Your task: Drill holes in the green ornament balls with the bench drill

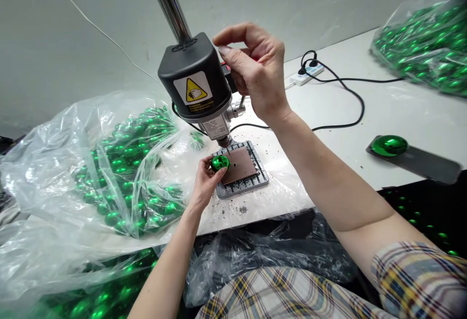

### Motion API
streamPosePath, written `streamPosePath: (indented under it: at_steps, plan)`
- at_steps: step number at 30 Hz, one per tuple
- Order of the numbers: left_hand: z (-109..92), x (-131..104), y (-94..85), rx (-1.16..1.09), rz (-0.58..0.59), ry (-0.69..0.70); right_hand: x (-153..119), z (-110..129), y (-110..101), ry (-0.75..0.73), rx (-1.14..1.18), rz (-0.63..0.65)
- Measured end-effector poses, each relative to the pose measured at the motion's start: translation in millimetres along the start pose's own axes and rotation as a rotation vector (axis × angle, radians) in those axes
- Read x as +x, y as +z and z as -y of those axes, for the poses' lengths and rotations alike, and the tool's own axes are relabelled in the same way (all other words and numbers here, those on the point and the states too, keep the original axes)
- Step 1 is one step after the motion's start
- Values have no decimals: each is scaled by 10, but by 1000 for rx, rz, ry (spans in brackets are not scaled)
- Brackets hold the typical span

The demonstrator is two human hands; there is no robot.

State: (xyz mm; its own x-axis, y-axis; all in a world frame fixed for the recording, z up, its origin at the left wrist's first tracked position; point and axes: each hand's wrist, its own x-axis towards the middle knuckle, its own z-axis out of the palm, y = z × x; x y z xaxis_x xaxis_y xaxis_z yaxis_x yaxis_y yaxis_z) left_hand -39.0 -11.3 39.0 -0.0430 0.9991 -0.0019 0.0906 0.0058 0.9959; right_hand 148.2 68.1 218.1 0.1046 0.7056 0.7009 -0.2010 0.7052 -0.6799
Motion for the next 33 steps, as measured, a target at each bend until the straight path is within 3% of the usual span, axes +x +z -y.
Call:
streamPosePath:
  at_steps: [9, 20, 27, 33]
  plan:
    - [113, 172, 69, 162, -14, 52, 14, -50, -1, -92, 157, 18]
    - [44, 220, 269, 469, -12, 144, 28, -30, -22, -6, -9, 17]
    - [87, 219, 294, 336, -10, 130, -34, 9, -39, -33, 42, 16]
    - [92, 195, 295, 312, 1, 137, -261, -61, -94, -191, 11, -36]
